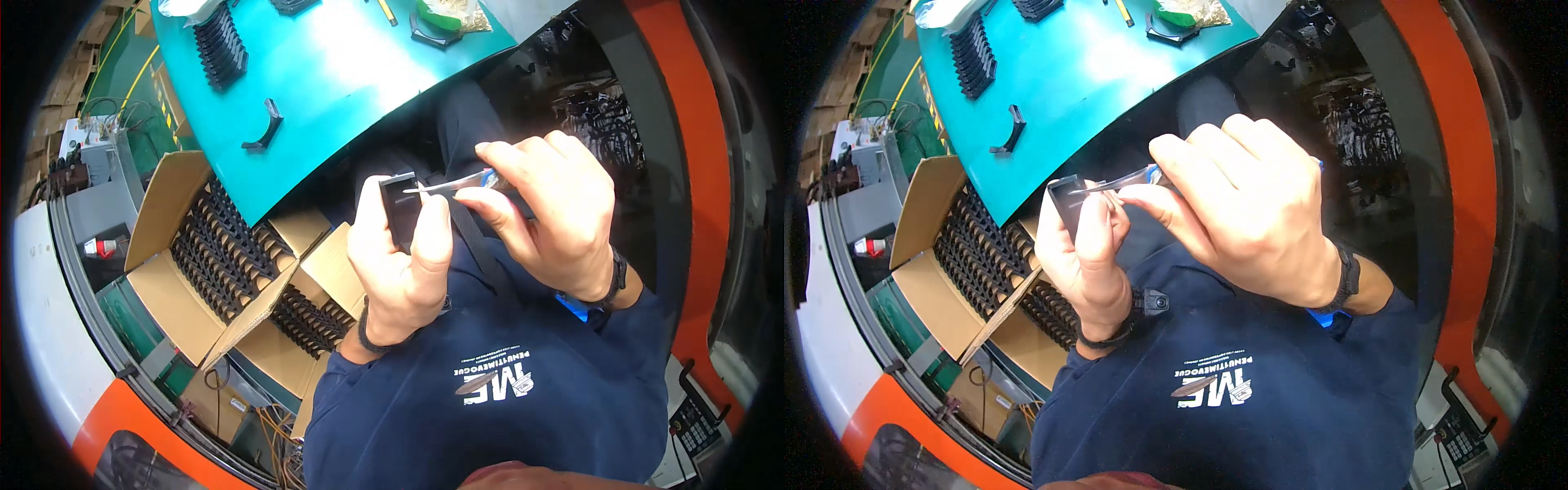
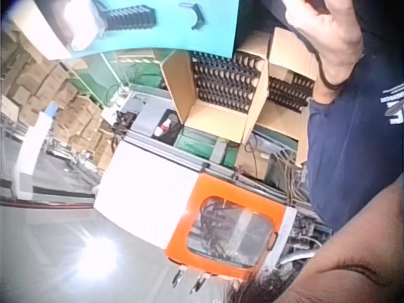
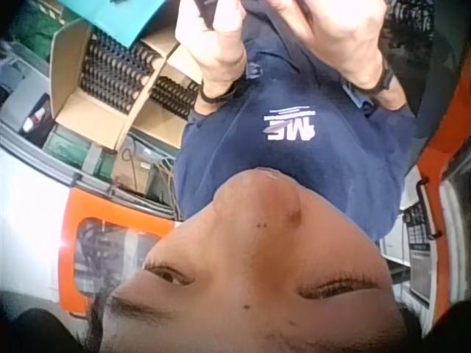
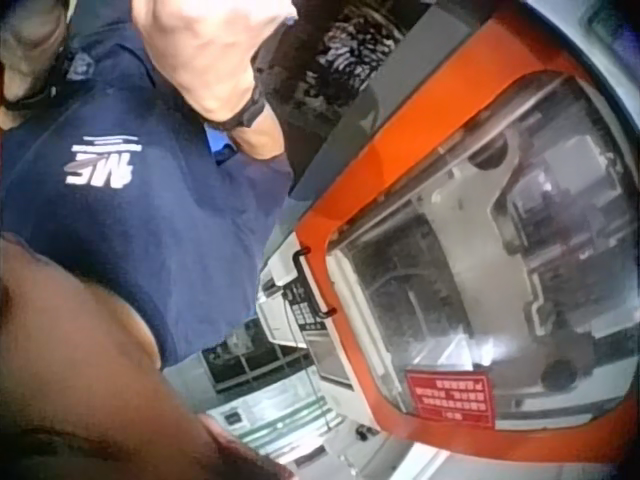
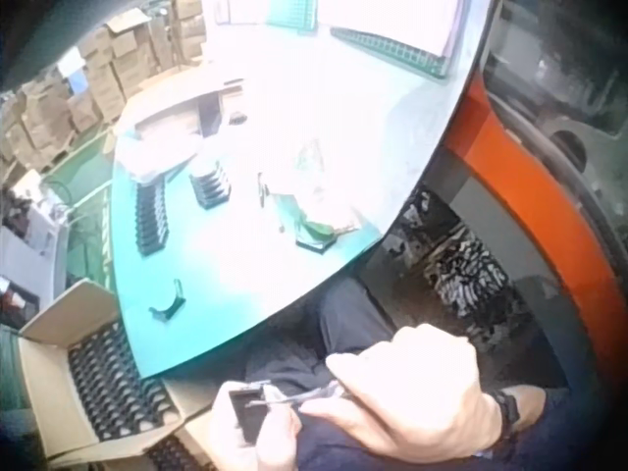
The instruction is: Processing, inspecting, and marking plastic parts at a manufacturing station with an injection molding machine.
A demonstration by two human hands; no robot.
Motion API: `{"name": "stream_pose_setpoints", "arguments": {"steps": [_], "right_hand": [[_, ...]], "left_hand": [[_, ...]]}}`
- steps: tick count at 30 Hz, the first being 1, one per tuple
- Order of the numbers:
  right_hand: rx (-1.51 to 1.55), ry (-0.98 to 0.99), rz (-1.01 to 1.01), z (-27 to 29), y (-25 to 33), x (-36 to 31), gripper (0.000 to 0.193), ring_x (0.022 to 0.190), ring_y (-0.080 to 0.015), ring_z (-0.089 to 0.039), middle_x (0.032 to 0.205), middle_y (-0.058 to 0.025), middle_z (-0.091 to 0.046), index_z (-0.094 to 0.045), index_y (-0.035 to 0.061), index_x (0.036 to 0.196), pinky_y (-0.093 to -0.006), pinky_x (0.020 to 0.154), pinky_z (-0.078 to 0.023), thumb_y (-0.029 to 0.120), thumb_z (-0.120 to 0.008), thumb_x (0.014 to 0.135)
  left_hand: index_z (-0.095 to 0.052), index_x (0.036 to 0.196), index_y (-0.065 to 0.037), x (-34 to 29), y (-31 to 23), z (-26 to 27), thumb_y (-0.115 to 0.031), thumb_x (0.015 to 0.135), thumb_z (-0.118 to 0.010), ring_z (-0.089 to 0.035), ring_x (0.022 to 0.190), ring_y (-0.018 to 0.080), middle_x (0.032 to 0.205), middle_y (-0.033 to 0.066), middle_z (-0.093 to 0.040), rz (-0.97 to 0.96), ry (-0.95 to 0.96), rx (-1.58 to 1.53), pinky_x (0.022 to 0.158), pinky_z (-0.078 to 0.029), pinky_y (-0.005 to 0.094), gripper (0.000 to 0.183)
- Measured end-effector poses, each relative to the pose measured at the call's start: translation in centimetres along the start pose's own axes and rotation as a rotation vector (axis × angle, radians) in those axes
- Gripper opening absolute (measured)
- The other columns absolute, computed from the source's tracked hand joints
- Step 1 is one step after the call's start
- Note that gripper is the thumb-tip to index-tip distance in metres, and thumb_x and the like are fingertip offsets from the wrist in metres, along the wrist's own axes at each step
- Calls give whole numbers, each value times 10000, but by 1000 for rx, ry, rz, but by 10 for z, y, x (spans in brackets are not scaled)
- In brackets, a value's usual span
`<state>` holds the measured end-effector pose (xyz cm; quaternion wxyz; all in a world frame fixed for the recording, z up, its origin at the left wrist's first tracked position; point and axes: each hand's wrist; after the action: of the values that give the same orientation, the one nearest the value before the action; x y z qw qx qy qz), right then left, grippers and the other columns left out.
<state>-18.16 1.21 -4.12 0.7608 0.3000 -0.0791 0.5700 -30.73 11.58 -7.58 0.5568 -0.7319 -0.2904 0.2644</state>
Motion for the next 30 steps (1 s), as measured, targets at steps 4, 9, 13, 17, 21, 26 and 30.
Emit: {"name": "stream_pose_setpoints", "arguments": {"steps": [4,9,13,17,21,26,30], "right_hand": [[-19,-39,23,-5,0,1,351,586,-209,-553,695,-69,-607,-656,-21,971,-304,541,-425,189,-803,732],[-20,-65,32,-8,-1,1,343,577,-204,-548,674,-62,-593,-657,-21,959,-304,529,-421,186,-805,729],[-29,-58,20,-8,0,2,336,569,-205,-540,666,-61,-580,-656,-19,953,-306,528,-419,179,-806,726],[-28,-53,8,-8,0,2,330,561,-206,-529,660,-62,-570,-655,-17,950,-308,525,-415,174,-805,727],[-26,-58,7,-8,0,2,326,561,-206,-526,660,-63,-568,-654,-17,952,-306,523,-414,167,-804,728],[-21,-69,-2,-9,1,2,321,562,-208,-524,665,-69,-571,-655,-18,956,-304,521,-413,151,-804,728],[17,-72,-31,-7,0,2,317,572,-207,-523,679,-76,-582,-655,-25,973,-298,532,-411,119,-799,730]], "left_hand": [[-524,881,0,0,-1,0,-80,884,-639,-476,645,37,725,-16,-536,-26,-30,21,568,-388,201,140],[-539,892,-1,2,-2,0,-91,893,-651,-493,645,34,723,-16,-558,-40,-44,42,576,-402,196,143],[-567,933,1,1,3,-2,-86,937,-610,-436,602,29,749,-11,-542,-103,-46,53,540,-320,174,98],[-572,922,-2,1,0,-3,-101,946,-614,-431,595,27,739,-18,-538,-83,-44,59,531,-313,175,110],[-574,905,-7,2,1,-3,-116,948,-619,-427,590,27,728,-23,-532,-73,-51,61,525,-308,177,125],[-564,875,-17,1,2,0,-134,954,-614,-420,581,27,718,-19,-527,-64,-34,87,517,-298,177,150],[-526,810,-21,5,0,3,-200,974,-578,-394,518,41,661,-3,-493,-38,-44,111,538,-326,190,248]]}}
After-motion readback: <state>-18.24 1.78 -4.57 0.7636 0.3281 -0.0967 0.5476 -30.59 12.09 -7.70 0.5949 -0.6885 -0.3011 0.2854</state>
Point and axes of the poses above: each hand's wrist, its own x-axis towards the middle knuckle, its own z-axis out of the back of the hand, y = z × x
